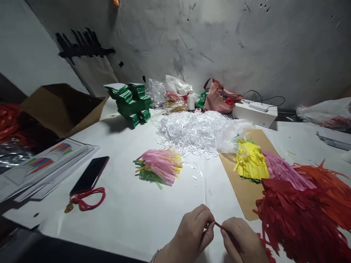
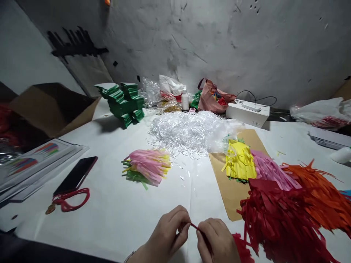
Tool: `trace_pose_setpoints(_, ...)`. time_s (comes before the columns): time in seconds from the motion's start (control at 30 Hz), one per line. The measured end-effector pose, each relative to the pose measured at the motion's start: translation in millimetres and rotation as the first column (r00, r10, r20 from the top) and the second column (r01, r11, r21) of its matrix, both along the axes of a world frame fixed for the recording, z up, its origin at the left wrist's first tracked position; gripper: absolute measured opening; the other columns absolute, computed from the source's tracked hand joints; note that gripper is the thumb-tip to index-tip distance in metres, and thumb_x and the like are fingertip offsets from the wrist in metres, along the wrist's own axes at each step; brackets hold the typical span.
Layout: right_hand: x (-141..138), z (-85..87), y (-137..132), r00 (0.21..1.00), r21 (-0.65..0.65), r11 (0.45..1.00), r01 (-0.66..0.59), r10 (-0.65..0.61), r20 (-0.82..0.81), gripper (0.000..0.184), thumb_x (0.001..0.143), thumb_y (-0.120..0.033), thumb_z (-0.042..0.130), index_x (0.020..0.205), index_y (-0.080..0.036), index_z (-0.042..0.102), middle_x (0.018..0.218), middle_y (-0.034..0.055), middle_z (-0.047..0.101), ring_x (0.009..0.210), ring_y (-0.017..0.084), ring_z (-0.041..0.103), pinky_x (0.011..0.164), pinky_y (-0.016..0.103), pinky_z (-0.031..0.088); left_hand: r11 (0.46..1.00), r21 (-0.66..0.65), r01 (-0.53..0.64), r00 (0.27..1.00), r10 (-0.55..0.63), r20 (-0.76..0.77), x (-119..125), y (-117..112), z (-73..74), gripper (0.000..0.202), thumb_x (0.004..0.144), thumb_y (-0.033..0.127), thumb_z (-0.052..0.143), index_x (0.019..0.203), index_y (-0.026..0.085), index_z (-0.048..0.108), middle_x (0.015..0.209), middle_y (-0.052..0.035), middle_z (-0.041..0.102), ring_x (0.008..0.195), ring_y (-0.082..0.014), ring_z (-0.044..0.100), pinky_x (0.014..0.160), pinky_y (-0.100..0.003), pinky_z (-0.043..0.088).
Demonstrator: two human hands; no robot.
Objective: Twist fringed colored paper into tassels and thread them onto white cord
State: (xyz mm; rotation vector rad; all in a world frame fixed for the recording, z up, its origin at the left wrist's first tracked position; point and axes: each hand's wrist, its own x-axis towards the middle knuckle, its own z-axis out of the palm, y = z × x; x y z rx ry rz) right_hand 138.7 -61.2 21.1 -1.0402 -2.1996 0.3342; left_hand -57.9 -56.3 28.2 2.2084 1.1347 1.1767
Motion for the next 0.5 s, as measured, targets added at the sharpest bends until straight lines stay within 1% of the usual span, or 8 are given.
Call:
trace_pose_setpoints(0.1, -6.3, -12.1, -0.3, 0.999, -0.058, 0.998, 0.009, -0.007, 0.033, 0.018, 0.101, -0.025, 0.046, 0.083, -0.024, 0.051, 0.069, -0.0016, 0.06, 0.062, 0.015, 0.061, 0.054, 0.023, 0.047, 0.994, -0.111, -0.019, 0.999, 0.025, 0.046, -7.2, -4.9, -9.1, 0.017, 0.087, 0.006, 0.044, 0.083, 0.023, 0.047, 0.073, 0.0002, 0.053, 0.063, -0.0133, 0.051, 0.055, -0.023, 0.04)
trace_pose_setpoints(0.23, -18.0, -19.1, 4.5, 0.992, -0.123, 0.992, -0.034, 0.048, 0.114, 0.021, 0.098, -0.022, 0.047, 0.077, -0.024, 0.051, 0.07, -0.002, 0.062, 0.062, 0.015, 0.063, 0.053, 0.022, 0.048, 0.966, -0.253, -0.047, 0.993, 0.071, 0.089, -14.6, -13.1, -21.3, 0.014, 0.09, 0.014, 0.045, 0.08, 0.022, 0.047, 0.074, 0.0, 0.053, 0.062, -0.0131, 0.049, 0.056, -0.024, 0.04)
trace_pose_setpoints(0.27, -19.8, -19.9, 6.6, 0.99, -0.134, 0.99, -0.051, 0.068, 0.124, 0.018, 0.097, -0.021, 0.049, 0.08, -0.024, 0.053, 0.073, -0.0013, 0.065, 0.065, 0.015, 0.065, 0.056, 0.023, 0.051, 0.956, -0.286, -0.06, 0.991, 0.092, 0.1, -18.2, -14.0, -23.5, 0.013, 0.09, 0.016, 0.045, 0.08, 0.022, 0.049, 0.074, -0.0001, 0.053, 0.062, -0.0132, 0.05, 0.056, -0.024, 0.04)
trace_pose_setpoints(0.33, -19.6, -21.9, 11.0, 0.992, -0.098, 0.993, -0.058, 0.069, 0.105, 0.008, 0.096, -0.025, 0.053, 0.099, -0.025, 0.06, 0.092, 0.0031, 0.071, 0.081, 0.019, 0.07, 0.069, 0.026, 0.058, 0.925, -0.36, -0.118, 0.976, 0.175, 0.13, -32.1, -12.4, -26.2, 0.014, 0.091, 0.022, 0.046, 0.078, 0.022, 0.051, 0.073, -0.0003, 0.054, 0.063, -0.0139, 0.051, 0.058, -0.025, 0.042)
trace_pose_setpoints(0.4, -13.6, -25.4, 14.2, 0.998, 0.003, 1.0, -0.018, 0.017, 0.052, 0.032, 0.095, -0.032, 0.057, 0.126, -0.024, 0.055, 0.115, 0.0094, 0.07, 0.103, 0.024, 0.07, 0.085, 0.033, 0.059, 0.852, -0.462, -0.245, 0.919, 0.356, 0.17, -58.0, -5.9, -27.1, 0.019, 0.091, 0.032, 0.049, 0.076, 0.021, 0.054, 0.071, 0.0, 0.055, 0.062, -0.0147, 0.053, 0.058, -0.025, 0.044)
trace_pose_setpoints(0.43, -8.7, -27.7, 14.9, 1.0, 0.048, 0.999, 0.015, -0.016, 0.027, 0.042, 0.095, -0.034, 0.058, 0.135, -0.023, 0.049, 0.124, 0.0115, 0.067, 0.11, 0.026, 0.067, 0.09, 0.035, 0.059, 0.794, -0.521, -0.312, 0.869, 0.46, 0.182, -75.8, -1.3, -27.3, 0.022, 0.089, 0.038, 0.051, 0.076, 0.021, 0.055, 0.069, 0.0004, 0.055, 0.061, -0.0148, 0.053, 0.056, -0.026, 0.045)
trace_pose_setpoints(0.47, -2.9, -30.2, 14.9, 0.999, 0.073, 0.996, 0.047, -0.048, 0.009, 0.047, 0.096, -0.035, 0.058, 0.14, -0.023, 0.046, 0.128, 0.0123, 0.065, 0.115, 0.027, 0.066, 0.093, 0.037, 0.058, 0.717, -0.58, -0.386, 0.796, 0.577, 0.185, -96.1, 3.7, -27.5, 0.025, 0.086, 0.044, 0.054, 0.077, 0.021, 0.056, 0.065, 0.0017, 0.054, 0.057, -0.0147, 0.052, 0.053, -0.026, 0.045)
trace_pose_setpoints(0.5, 3.4, -32.8, 14.2, 0.997, 0.077, 0.994, 0.077, -0.077, 0.001, 0.047, 0.096, -0.034, 0.056, 0.141, -0.024, 0.045, 0.129, 0.0119, 0.064, 0.116, 0.027, 0.065, 0.094, 0.036, 0.058, 0.67, -0.599, -0.439, 0.748, 0.642, 0.17, -118.1, 8.7, -27.7, 0.027, 0.084, 0.048, 0.055, 0.079, 0.021, 0.056, 0.062, 0.0027, 0.053, 0.056, -0.0149, 0.052, 0.052, -0.025, 0.045)
